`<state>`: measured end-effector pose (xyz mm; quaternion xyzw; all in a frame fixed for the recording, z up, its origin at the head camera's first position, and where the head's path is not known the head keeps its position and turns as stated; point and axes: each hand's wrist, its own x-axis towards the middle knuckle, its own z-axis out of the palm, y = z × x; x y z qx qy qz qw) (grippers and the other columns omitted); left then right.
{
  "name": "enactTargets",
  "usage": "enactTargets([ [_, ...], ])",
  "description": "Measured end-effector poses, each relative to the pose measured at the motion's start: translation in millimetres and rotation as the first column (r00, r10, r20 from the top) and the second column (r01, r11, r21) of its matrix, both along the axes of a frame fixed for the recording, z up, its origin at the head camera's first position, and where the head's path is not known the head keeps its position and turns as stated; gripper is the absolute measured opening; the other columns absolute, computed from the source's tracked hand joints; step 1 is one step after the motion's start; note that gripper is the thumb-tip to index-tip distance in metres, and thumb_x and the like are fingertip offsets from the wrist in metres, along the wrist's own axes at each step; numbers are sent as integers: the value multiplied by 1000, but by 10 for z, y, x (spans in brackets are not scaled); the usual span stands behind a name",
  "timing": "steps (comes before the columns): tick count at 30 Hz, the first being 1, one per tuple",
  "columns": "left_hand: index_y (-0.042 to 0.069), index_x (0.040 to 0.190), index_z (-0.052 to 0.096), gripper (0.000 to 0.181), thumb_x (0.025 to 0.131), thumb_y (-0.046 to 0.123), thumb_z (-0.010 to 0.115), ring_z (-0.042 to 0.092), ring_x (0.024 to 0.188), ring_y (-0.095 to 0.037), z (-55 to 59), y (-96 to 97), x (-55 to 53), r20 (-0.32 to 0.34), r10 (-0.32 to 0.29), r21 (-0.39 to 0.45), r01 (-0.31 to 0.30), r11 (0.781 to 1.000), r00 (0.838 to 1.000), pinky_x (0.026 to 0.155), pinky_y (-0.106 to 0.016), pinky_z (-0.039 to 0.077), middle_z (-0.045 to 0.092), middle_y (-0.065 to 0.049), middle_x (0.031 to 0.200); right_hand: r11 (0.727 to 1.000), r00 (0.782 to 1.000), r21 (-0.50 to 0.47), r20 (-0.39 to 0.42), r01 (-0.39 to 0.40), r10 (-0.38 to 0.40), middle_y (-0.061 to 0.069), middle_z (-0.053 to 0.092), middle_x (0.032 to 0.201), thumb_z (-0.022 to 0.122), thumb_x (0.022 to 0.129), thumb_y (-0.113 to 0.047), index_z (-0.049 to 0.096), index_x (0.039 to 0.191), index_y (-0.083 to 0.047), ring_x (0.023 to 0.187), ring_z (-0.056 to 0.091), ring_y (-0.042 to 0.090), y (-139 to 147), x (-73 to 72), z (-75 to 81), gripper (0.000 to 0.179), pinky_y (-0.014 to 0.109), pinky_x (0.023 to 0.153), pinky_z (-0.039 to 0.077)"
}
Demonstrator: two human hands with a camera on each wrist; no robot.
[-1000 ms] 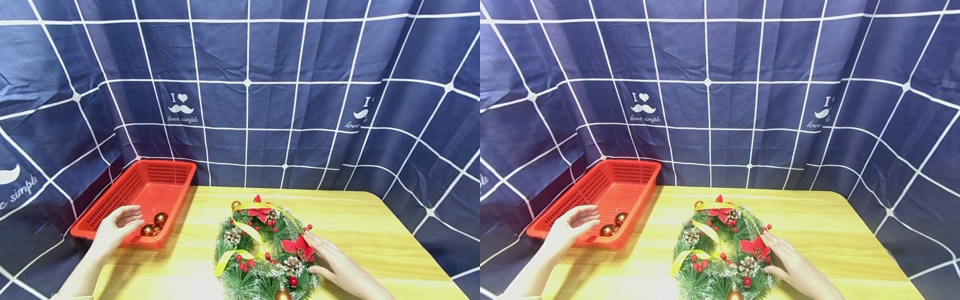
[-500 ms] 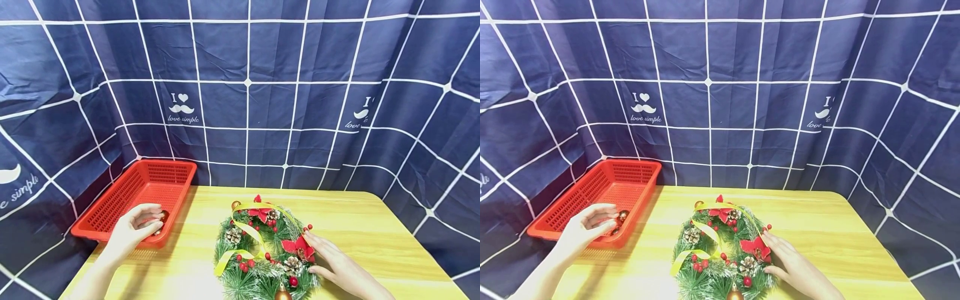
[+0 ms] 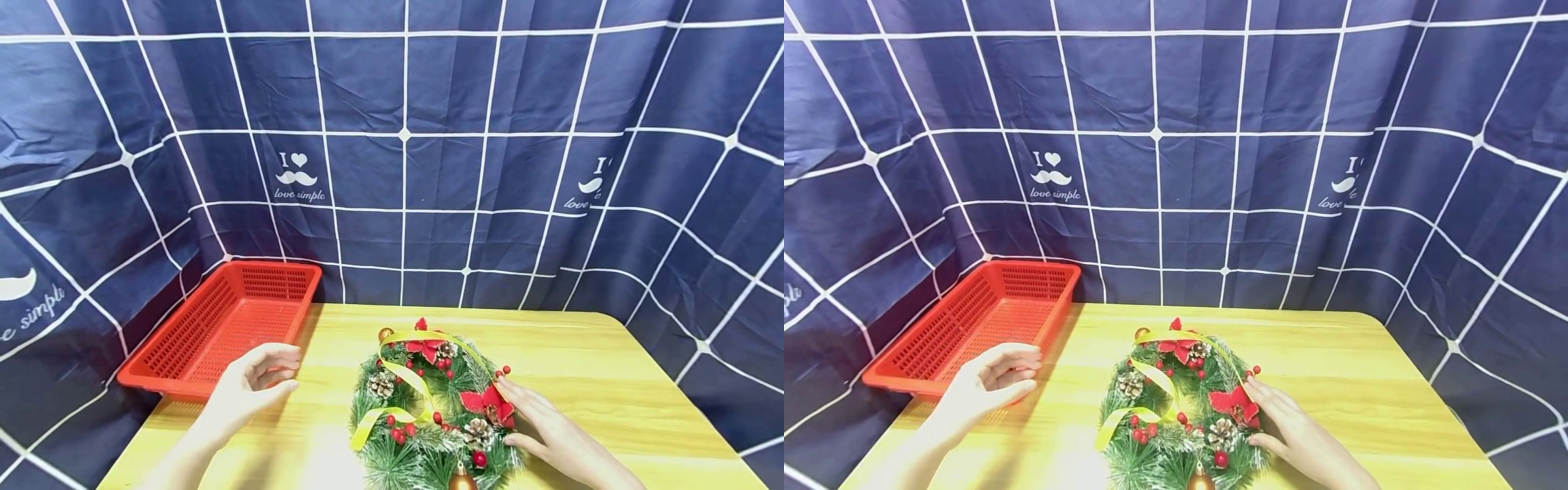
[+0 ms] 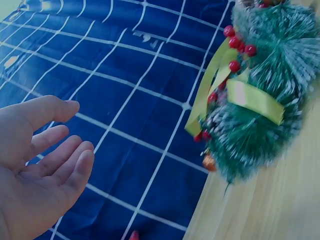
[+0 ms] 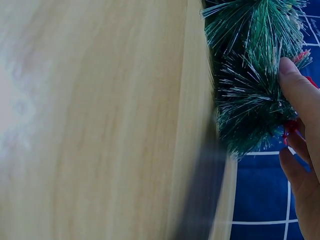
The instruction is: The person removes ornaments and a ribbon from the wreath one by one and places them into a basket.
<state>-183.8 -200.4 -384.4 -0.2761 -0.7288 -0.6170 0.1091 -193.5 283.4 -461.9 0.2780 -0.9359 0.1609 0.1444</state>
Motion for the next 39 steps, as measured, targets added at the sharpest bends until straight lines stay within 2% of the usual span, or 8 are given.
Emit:
enactTargets([
  [7,-2,117,52,42,78,-3,67,58,100,-19,-69,250,32,6,-81,3,81,997,997,87,-30,49,61,-12,108,1000,1000,0,-1,2,-2,-8,39,140,63,78,-49,31,141,-28,124,39,12,0,6,6,74,-3,95,10],
  [17,-3,118,51,42,78,-5,65,57,101,-23,-88,566,28,-40,-183,30,184,982,982,87,-31,49,60,-11,109,1000,1000,5,-2,8,-8,-9,39,140,62,78,-50,31,141,-29,124,39,10,-2,6,10,74,-3,95,10],
  [21,-3,119,50,43,78,-7,64,57,101,-17,-114,730,47,-71,-246,41,249,968,967,86,-32,50,60,-11,111,1000,1000,9,-3,11,-11,-10,39,140,62,77,-51,31,141,-29,123,39,10,-4,5,12,74,-3,96,10],
  [24,-3,119,50,43,78,-7,64,58,100,-19,-133,848,60,-85,-290,43,294,955,953,85,-34,50,59,-12,112,1000,1000,16,-2,17,-17,-11,38,140,62,77,-52,30,141,-30,123,39,10,-6,3,14,75,-2,96,12],
  [29,2,118,52,41,79,-4,65,58,99,-24,-168,1001,76,-58,-333,39,335,941,941,84,-34,50,60,-12,110,1000,1000,11,5,10,-10,-11,38,140,62,78,-51,30,141,-30,123,39,9,-7,1,17,75,-2,96,12],
  [33,2,118,52,41,80,-6,63,57,98,-27,-190,1083,83,-37,-372,53,373,926,928,84,-34,50,60,-12,109,1000,1000,-5,-11,-26,26,-7,39,140,63,78,-48,31,142,-26,122,40,12,-1,-2,11,74,-2,96,10],
  [39,2,116,53,40,79,-5,65,56,100,-26,-230,1226,92,-50,-402,33,404,914,914,82,-34,51,59,-10,110,998,998,-20,-34,-55,55,-4,40,140,65,78,-45,32,141,-23,123,39,13,9,-10,-1,74,-1,96,11],
])
